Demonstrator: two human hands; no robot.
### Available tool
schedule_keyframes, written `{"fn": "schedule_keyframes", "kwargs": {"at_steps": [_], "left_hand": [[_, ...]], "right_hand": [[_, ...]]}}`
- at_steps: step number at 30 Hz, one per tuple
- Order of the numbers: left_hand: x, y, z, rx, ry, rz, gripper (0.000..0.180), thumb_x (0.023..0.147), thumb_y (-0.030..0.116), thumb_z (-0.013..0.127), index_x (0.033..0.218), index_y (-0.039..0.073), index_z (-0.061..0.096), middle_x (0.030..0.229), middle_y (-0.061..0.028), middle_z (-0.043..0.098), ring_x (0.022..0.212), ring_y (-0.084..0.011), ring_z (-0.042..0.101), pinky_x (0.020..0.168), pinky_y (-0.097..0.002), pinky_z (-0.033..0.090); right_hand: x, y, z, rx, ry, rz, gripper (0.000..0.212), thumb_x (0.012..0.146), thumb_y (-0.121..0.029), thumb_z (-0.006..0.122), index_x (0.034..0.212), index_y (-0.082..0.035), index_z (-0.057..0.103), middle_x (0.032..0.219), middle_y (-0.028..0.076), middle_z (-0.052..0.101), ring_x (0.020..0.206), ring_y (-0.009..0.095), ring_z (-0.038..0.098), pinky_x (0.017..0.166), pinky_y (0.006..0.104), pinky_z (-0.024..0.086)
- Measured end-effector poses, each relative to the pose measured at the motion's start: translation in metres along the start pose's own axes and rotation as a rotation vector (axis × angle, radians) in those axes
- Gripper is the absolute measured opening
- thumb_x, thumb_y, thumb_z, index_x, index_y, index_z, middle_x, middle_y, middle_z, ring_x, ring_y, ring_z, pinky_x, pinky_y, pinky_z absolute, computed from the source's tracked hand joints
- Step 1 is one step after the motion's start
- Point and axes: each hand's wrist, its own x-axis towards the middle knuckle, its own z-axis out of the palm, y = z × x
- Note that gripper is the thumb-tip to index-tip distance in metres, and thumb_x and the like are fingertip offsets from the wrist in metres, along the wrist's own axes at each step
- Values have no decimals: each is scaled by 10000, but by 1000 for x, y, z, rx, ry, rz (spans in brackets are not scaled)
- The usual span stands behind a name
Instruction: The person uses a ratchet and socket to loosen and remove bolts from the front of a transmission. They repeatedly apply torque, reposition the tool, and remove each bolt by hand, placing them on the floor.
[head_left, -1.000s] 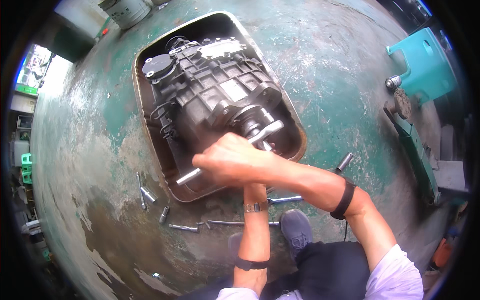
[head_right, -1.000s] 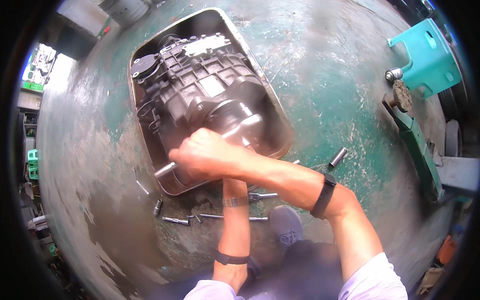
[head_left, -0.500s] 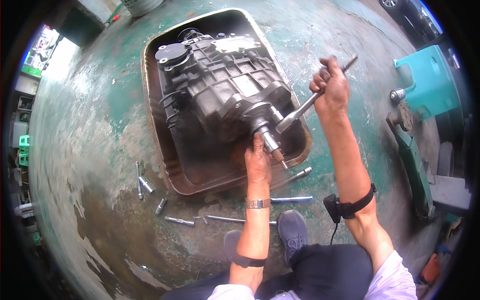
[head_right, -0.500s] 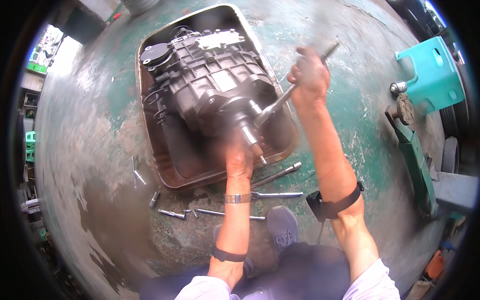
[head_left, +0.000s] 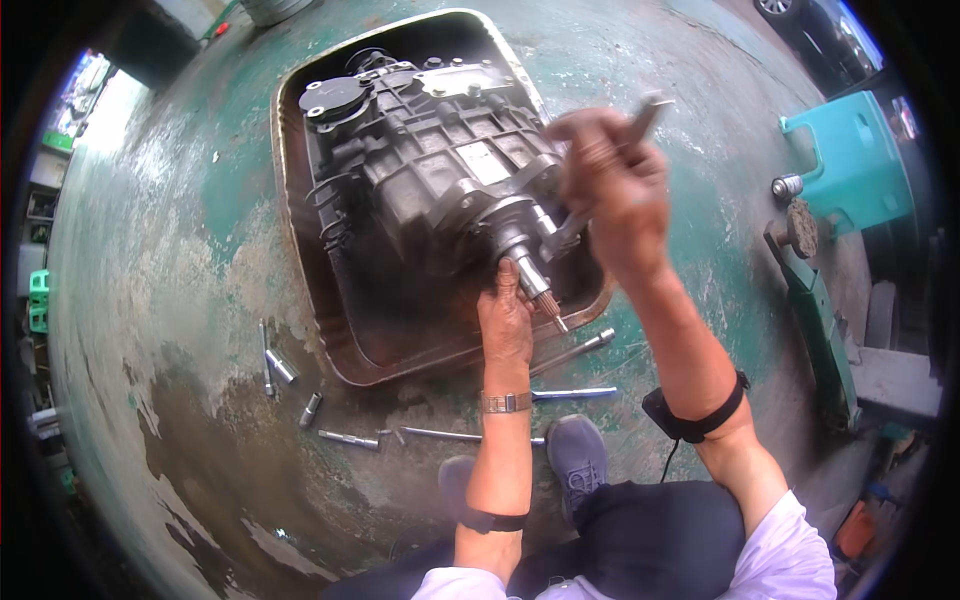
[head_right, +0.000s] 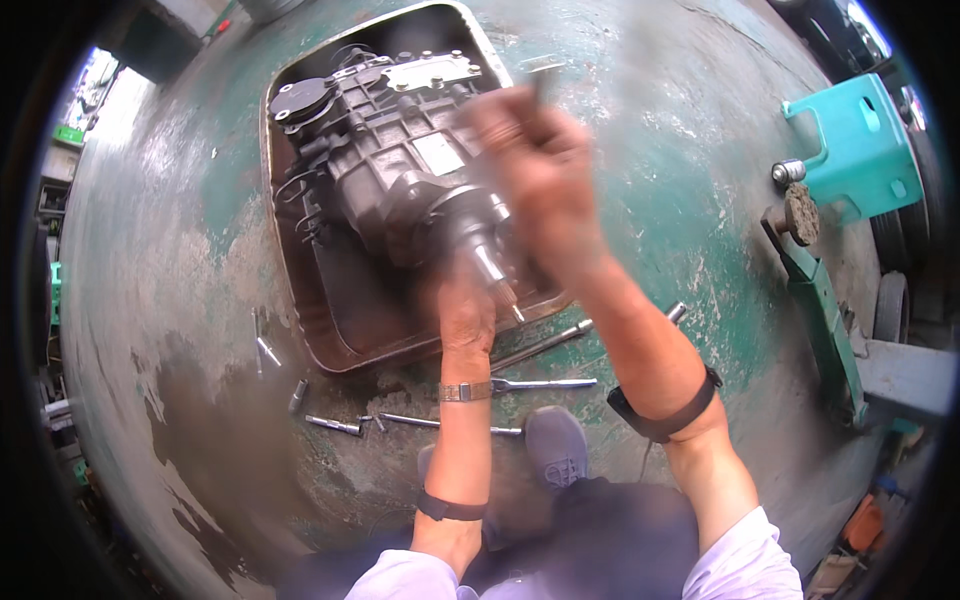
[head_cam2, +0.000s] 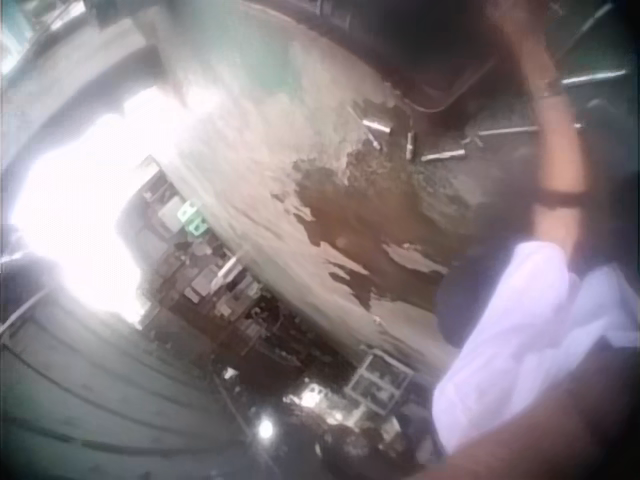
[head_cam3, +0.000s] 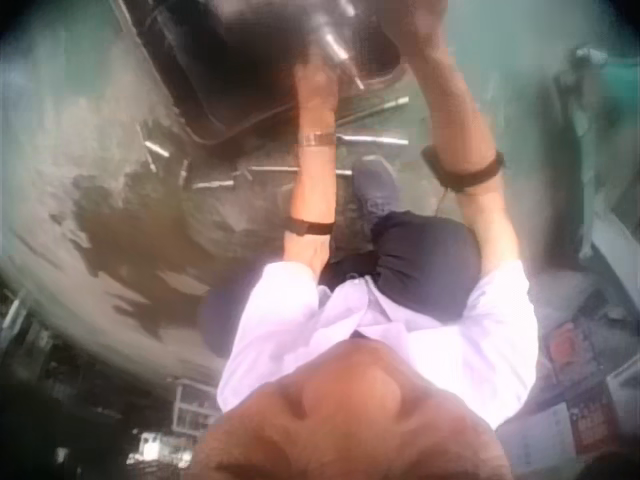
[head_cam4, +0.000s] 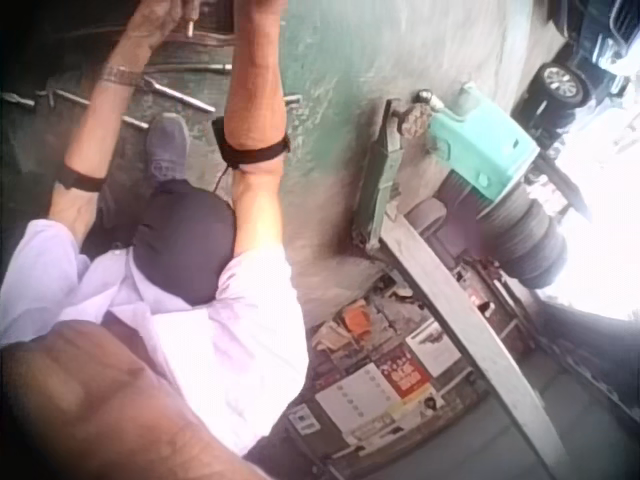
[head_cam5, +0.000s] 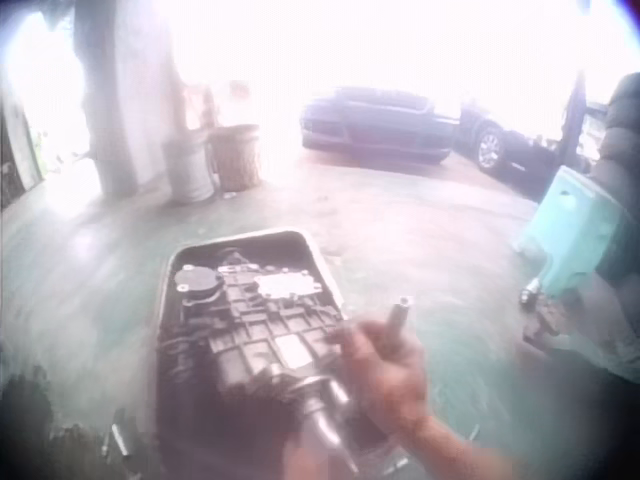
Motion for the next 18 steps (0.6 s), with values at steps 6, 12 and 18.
{"fn": "schedule_keyframes", "kwargs": {"at_steps": [6, 12, 18], "left_hand": [[-5, 11, 20, 12, 81, 53, 466, 833, 423, 661, 1008, 2, 560, 842, -52, 607, 673, -157, 606, 527, -317, 530], [3, -6, 4, 278, 115, 182, 431, 855, 429, 626, 1036, 41, 573, 835, -35, 606, 720, -150, 605, 621, -308, 530], [-1, -1, -13, -14, -26, 18, 397, 867, 401, 620, 1024, 41, 566, 829, -43, 595, 712, -150, 597, 632, -312, 537]], "right_hand": [[53, 36, -80, 468, 869, 536, 249, 959, -279, 458, 945, -40, 527, 603, -42, 340, 465, 95, 308, 420, 255, 263], [20, 10, 15, -35, 72, 31, 222, 917, -230, 561, 853, -20, 600, 662, -3, 540, 531, 75, 487, 466, 233, 397], [-39, 39, 84, -1118, -1242, -117, 126, 724, -150, 568, 770, -47, 624, 668, 146, 633, 671, 330, 642, 603, 428, 515]]}}
